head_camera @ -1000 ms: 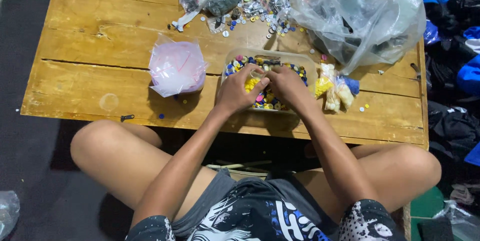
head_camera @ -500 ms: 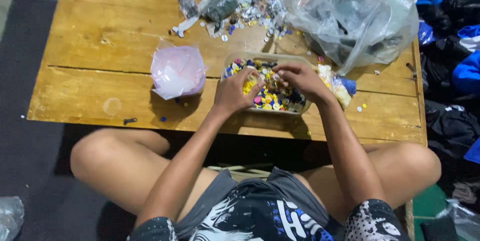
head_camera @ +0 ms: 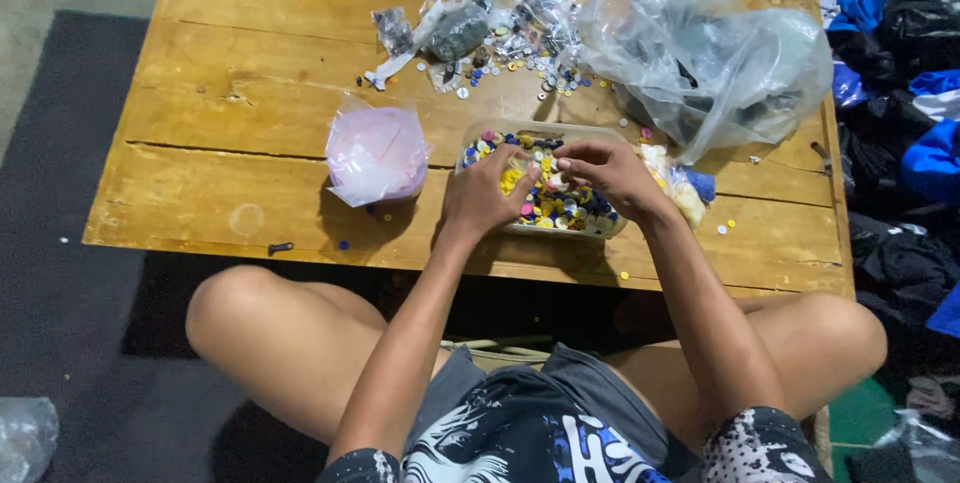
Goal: The person sits cross-legged on the floor and sorts colorful bottle caps from a clear plastic container. They pick up individual caps with both hands, inspect them, and place them back into the container or onto the wooden table.
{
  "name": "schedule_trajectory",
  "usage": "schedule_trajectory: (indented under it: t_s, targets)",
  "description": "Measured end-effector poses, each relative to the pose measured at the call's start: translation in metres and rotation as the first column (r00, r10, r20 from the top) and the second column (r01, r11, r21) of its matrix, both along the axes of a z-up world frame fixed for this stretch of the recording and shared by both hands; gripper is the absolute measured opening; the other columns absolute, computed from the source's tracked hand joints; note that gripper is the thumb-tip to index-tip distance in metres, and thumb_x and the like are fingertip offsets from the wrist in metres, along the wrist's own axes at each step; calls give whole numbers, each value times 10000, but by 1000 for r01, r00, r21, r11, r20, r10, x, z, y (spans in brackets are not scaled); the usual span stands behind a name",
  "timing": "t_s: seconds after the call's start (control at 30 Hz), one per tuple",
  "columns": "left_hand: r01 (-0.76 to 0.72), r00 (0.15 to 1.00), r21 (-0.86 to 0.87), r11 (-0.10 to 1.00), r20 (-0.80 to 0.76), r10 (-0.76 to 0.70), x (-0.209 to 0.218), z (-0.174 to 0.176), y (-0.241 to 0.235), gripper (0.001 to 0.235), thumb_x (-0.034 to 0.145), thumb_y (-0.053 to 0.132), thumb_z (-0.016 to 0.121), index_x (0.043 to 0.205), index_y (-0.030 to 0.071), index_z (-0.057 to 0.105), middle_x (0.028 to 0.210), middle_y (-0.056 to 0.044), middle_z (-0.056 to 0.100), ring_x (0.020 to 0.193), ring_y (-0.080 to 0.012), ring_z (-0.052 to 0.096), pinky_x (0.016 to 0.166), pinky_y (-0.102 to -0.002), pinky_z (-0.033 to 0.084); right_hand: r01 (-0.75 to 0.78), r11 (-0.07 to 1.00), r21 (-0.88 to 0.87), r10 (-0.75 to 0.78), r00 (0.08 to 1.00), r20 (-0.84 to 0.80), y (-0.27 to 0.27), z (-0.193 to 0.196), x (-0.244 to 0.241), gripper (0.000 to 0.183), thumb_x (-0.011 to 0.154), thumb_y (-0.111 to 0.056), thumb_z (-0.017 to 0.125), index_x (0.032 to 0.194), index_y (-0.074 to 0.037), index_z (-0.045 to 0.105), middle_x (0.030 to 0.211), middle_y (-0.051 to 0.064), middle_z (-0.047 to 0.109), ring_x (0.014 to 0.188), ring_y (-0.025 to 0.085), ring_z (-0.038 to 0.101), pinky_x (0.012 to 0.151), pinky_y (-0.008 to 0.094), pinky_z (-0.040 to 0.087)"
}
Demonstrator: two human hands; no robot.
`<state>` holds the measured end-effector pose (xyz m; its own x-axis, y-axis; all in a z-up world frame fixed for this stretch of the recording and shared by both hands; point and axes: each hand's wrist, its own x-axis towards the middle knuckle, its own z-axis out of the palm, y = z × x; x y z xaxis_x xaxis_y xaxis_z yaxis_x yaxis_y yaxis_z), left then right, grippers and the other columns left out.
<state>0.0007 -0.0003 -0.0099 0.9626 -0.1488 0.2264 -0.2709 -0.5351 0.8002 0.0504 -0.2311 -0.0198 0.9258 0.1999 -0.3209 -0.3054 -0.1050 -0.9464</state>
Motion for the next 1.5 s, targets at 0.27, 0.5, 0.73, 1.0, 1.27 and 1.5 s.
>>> schedule_trajectory:
  t_s: [0.27, 0.5, 0.73, 1.0, 1.27, 1.5]
  targets:
    - [6, 997, 8, 1000, 81, -6, 9, -19, -4, 294, 877, 413, 696, 1122, 262, 641, 944, -117, 744, 898, -353, 745, 773, -477, 598, 35, 996, -81, -24, 990, 140, 12, 8, -10, 259, 920, -29, 715, 1177, 5, 737, 1078, 157, 737, 914, 208, 682, 844, 362, 596]
    - [8, 994, 20, 1000, 109, -10, 2, -15, -5, 294, 873, 370, 713, 1116, 222, 637, 911, -134, 747, 874, -368, 748, 768, -478, 597, 266, 941, 211, -275, 961, 13, 35, 18, -26, 302, 905, -1, 665, 1199, -11, 736, 835, 88, 666, 719, 132, 629, 929, 406, 616]
    - [5, 995, 92, 996, 100, -14, 2, -21, -7, 333, 849, 396, 702, 1122, 234, 604, 899, -125, 752, 867, -367, 753, 779, -509, 590, 330, 927, 178, -341, 939, 32, 26, 11, -32, 382, 790, 24, 838, 1154, 8, 724, 890, 101, 720, 798, 199, 751, 671, 248, 634]
    - [11, 997, 144, 990, 76, -22, 0, -14, -7, 365, 845, 425, 684, 1149, 242, 597, 914, -124, 752, 865, -364, 752, 782, -493, 592, 205, 979, -9, -203, 974, 102, 21, 33, -22, 284, 881, -18, 742, 1165, -9, 735, 829, 139, 721, 712, 166, 685, 670, 277, 617]
    - [24, 989, 192, 981, 138, -51, -6, -15, -7, 421, 814, 373, 732, 1170, 184, 612, 906, -153, 755, 867, -367, 755, 779, -495, 592, 48, 910, -412, 55, 971, 234, 0, 34, -12, 228, 930, -205, 734, 1143, -140, 780, 892, 104, 764, 765, 173, 681, 735, 333, 565]
    - [72, 979, 197, 978, 173, -107, 2, -22, -6, 433, 787, 323, 807, 1156, 168, 643, 878, -130, 762, 821, -329, 765, 745, -443, 605, -2, 998, 61, -4, 996, 95, 10, 89, -28, 329, 916, 117, 596, 1241, 94, 643, 1103, 233, 704, 957, 234, 665, 890, 382, 626]
